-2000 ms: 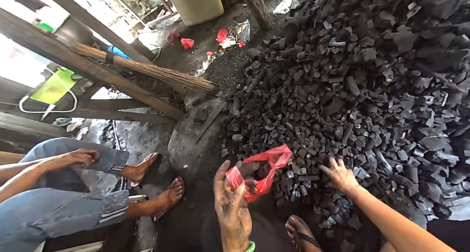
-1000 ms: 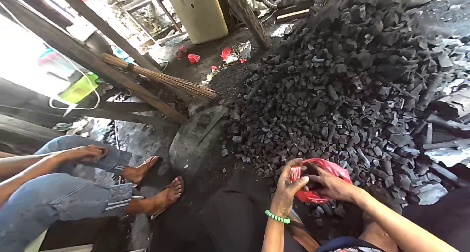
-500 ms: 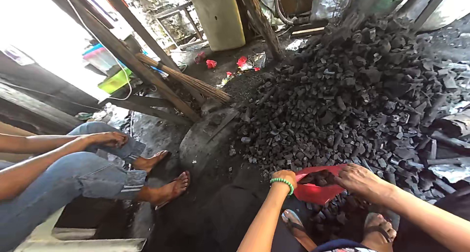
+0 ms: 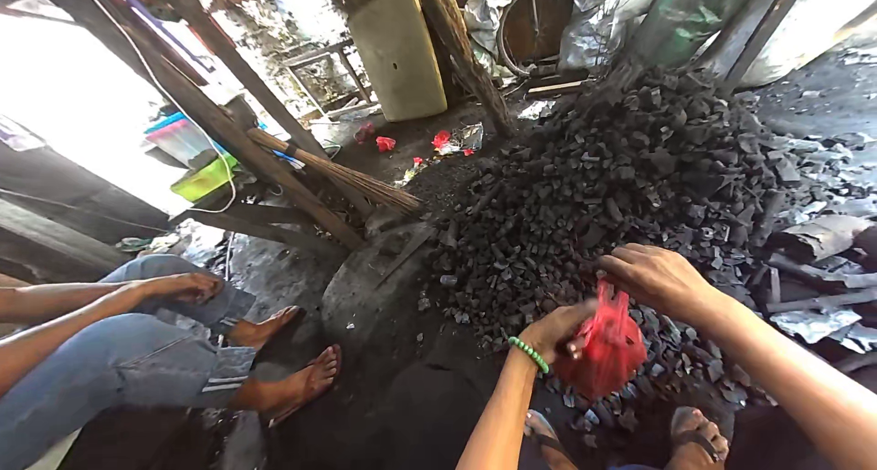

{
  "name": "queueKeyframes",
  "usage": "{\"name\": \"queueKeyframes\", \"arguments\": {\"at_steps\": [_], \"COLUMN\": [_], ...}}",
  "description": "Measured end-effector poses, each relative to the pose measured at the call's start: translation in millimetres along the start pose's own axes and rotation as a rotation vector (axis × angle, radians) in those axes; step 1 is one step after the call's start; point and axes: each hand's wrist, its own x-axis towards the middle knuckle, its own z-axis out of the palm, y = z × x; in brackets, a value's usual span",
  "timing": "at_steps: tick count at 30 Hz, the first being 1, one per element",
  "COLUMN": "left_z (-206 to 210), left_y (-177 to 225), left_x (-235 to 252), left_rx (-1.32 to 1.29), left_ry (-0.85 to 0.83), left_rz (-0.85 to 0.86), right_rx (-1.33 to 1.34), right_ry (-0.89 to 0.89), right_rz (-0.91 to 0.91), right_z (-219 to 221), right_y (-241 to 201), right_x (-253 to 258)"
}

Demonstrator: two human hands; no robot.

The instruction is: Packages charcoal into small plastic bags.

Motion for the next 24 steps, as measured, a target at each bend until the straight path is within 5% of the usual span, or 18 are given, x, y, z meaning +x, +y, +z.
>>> {"name": "queueKeyframes", "arguments": {"at_steps": [4,10,15,20,22,24], "left_z": [21.5,30.3,39.3,35.5,40.0,44.9], "left_y": [7.2,11.8,3.0,-43.0,-41.3,-18.1], "left_x": [2.4,2.6,-5.8,11.8,6.9,-5.8], "left_rx": [0.436,0.782,1.124,1.476,1.409,1.094], "left_ry": [0.171,0.242,0.281,0.668,0.595,0.319], "left_rz": [0.136,0.275,0.25,0.975,0.816,0.289], "right_rx": [0.133,1.377,1.46,1.523,1.515,1.377], "right_ry": [0.097,0.045,0.009,-0.055,-0.034,-0.041], "right_rz": [0.218,1.036,1.131,1.152,1.075,1.015], "right_z": [23.4,33.3,49.8,62.4,63.7,63.2], "right_y": [7.5,-23.9,-29.0,-27.1,-24.6,-25.8], "right_x": [-26.8,-42.7,-49.2,-47.6,-51.3,-52.5]}}
